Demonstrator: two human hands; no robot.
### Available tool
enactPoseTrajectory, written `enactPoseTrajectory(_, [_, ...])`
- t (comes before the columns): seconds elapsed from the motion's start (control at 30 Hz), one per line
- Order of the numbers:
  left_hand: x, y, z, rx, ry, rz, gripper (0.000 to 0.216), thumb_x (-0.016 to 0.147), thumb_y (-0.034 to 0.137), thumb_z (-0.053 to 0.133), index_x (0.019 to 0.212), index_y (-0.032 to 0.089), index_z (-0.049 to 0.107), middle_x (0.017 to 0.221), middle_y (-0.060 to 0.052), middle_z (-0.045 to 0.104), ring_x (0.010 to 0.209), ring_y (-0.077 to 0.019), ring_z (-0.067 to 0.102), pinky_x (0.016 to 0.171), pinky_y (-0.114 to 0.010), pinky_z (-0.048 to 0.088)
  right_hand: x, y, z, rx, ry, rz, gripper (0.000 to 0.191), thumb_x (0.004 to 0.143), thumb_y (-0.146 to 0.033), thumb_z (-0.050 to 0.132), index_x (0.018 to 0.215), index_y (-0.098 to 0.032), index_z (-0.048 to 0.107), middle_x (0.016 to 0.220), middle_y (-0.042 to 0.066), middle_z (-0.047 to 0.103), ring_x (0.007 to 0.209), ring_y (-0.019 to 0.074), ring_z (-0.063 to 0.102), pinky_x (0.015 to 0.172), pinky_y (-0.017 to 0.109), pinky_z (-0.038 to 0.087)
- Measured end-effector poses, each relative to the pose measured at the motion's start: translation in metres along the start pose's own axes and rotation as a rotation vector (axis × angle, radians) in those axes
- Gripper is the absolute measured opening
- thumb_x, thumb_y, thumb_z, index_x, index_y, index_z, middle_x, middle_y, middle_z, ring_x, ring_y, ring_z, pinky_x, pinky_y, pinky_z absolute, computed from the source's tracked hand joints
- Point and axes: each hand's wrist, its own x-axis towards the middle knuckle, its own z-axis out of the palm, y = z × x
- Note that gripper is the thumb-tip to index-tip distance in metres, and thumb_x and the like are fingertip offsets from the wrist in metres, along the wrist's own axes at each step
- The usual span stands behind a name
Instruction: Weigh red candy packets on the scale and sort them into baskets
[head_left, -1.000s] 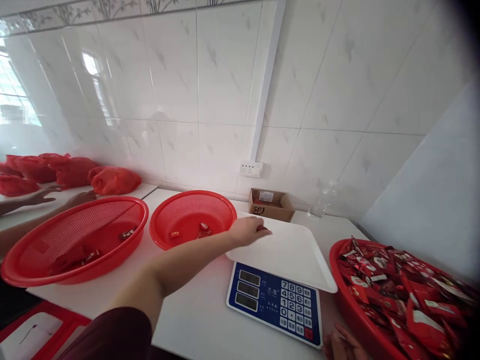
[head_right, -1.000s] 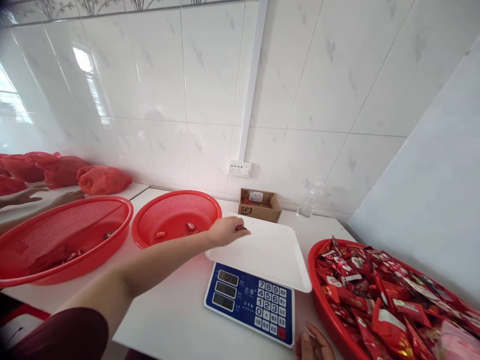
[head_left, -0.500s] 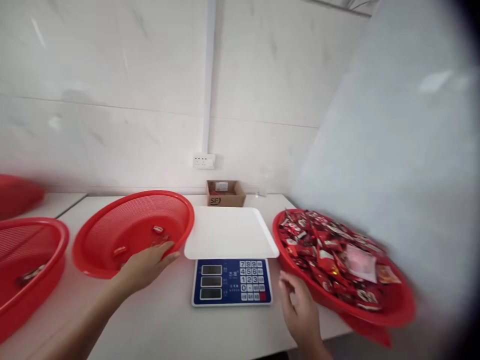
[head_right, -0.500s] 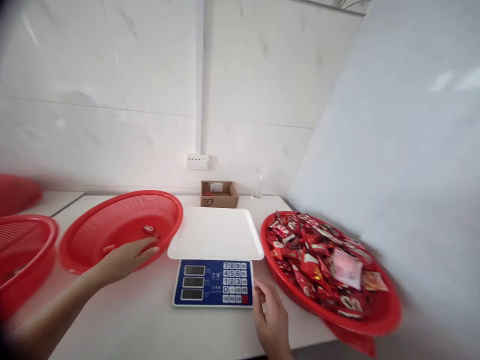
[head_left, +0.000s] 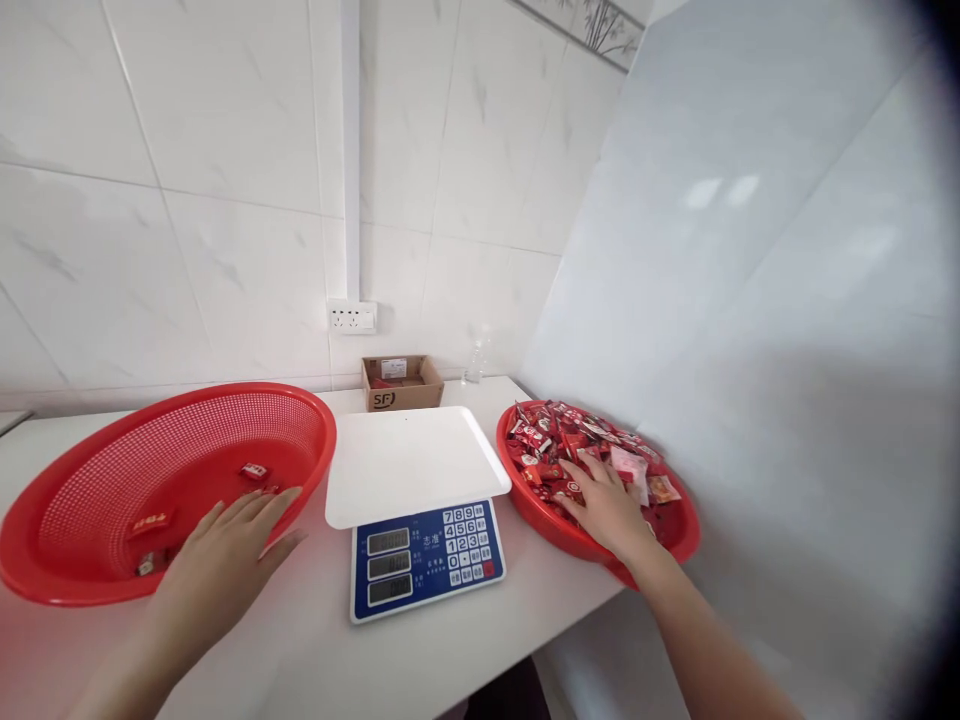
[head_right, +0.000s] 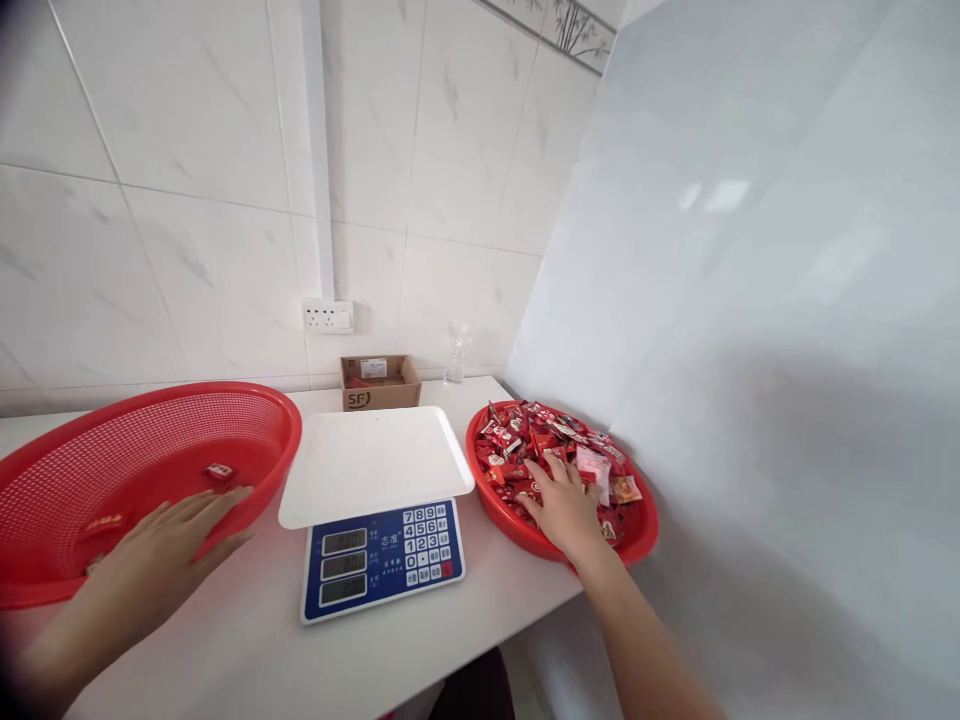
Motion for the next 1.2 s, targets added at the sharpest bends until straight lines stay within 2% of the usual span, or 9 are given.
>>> enactPoseTrajectory(0.17, [0.017, 0.041, 0.002, -0.002, -0.011, 0.148, 0.048, 0.086, 0.048, 0.039, 0.123, 0.021, 0.054, 0.126, -0.01, 0.056, 0.122, -0.0315, 0.046, 0.099, -0.052, 0.036, 0.014, 0.0, 0.007, 0.05, 0.127, -0.098, 0.029, 0.084, -0.016, 0.037, 0.084, -0.022, 0.065, 0.087, 0.007, 0.066, 0.085, 0.0209, 0.057, 0.076, 0.034, 0.04])
enactPoseTrajectory(0.33, [0.025, 0.065, 0.016, -0.105, 0.069, 0.323, 0.042, 0.088, 0.046, 0.04, 0.12, 0.022, 0.055, 0.124, -0.008, 0.058, 0.121, -0.029, 0.047, 0.097, -0.049, 0.041, 0.034, 0.009, -0.005, 0.222, 0.411, -0.016, 0.029, 0.086, -0.02, 0.033, 0.093, -0.019, 0.061, 0.094, 0.008, 0.066, 0.088, 0.021, 0.058, 0.08, 0.035, 0.042])
enactPoseTrajectory(0.47, [0.032, 0.073, 0.029, -0.185, 0.088, 0.364, 0.039, 0.089, 0.042, 0.041, 0.121, 0.023, 0.052, 0.125, -0.006, 0.058, 0.124, -0.0269, 0.043, 0.099, -0.047, 0.04, 0.047, -0.029, -0.026, 0.549, 0.666, -0.084, 0.026, 0.088, -0.028, 0.036, 0.094, -0.02, 0.06, 0.095, 0.008, 0.065, 0.091, 0.021, 0.058, 0.085, 0.038, 0.044])
enactPoseTrajectory(0.6, [0.036, 0.075, 0.041, -0.218, 0.033, 0.346, 0.041, 0.089, 0.039, 0.042, 0.126, 0.022, 0.048, 0.13, -0.007, 0.053, 0.128, -0.0261, 0.038, 0.102, -0.047, 0.036, 0.047, -0.113, -0.036, 0.738, 0.529, -0.224, 0.031, 0.09, -0.033, 0.032, 0.1, -0.02, 0.06, 0.097, 0.009, 0.064, 0.095, 0.0203, 0.058, 0.087, 0.037, 0.044])
enactPoseTrajectory(0.77, [0.038, 0.065, 0.053, -0.172, -0.058, 0.315, 0.054, 0.087, 0.043, 0.044, 0.137, 0.023, 0.035, 0.142, -0.009, 0.039, 0.134, -0.0287, 0.026, 0.106, -0.051, 0.027, 0.036, -0.175, -0.03, 0.775, 0.037, -0.528, 0.052, 0.088, -0.04, 0.043, 0.137, -0.024, 0.035, 0.145, 0.008, 0.033, 0.129, 0.0197, 0.035, 0.103, 0.037, 0.033])
enactPoseTrajectory(0.87, [0.038, 0.057, 0.056, -0.143, -0.137, 0.281, 0.059, 0.087, 0.046, 0.043, 0.14, 0.023, 0.029, 0.145, -0.011, 0.034, 0.135, -0.0307, 0.023, 0.106, -0.054, 0.023, 0.038, -0.152, -0.03, 0.694, 0.002, -0.433, 0.057, 0.086, -0.04, 0.047, 0.138, -0.02, 0.034, 0.145, 0.011, 0.031, 0.132, 0.0211, 0.029, 0.108, 0.04, 0.026])
enactPoseTrajectory(0.97, [0.04, 0.049, 0.055, -0.149, -0.195, 0.272, 0.058, 0.088, 0.049, 0.04, 0.14, 0.025, 0.031, 0.146, -0.011, 0.032, 0.136, -0.0301, 0.022, 0.107, -0.053, 0.022, 0.04, -0.1, -0.031, 0.561, 0.019, -0.249, 0.052, 0.084, -0.032, 0.048, 0.134, -0.018, 0.041, 0.138, 0.012, 0.042, 0.129, 0.0222, 0.036, 0.107, 0.042, 0.027])
enactPoseTrajectory(1.07, [0.043, 0.046, 0.053, -0.193, -0.201, 0.26, 0.06, 0.087, 0.052, 0.039, 0.14, 0.025, 0.03, 0.147, -0.01, 0.031, 0.137, -0.0284, 0.021, 0.107, -0.051, 0.022, 0.032, -0.048, -0.022, 0.46, -0.14, -0.104, 0.052, 0.083, -0.033, 0.047, 0.133, -0.019, 0.043, 0.137, 0.011, 0.044, 0.126, 0.0246, 0.04, 0.103, 0.043, 0.031])
enactPoseTrajectory(1.2, [0.046, 0.048, 0.046, -0.209, -0.181, 0.161, 0.056, 0.088, 0.042, 0.039, 0.136, 0.014, 0.037, 0.143, -0.013, 0.037, 0.134, -0.0282, 0.028, 0.106, -0.047, 0.028, 0.019, -0.014, 0.002, 0.402, -0.241, -0.119, 0.053, 0.083, -0.03, 0.047, 0.135, -0.021, 0.041, 0.14, 0.009, 0.041, 0.127, 0.0229, 0.039, 0.104, 0.039, 0.031])
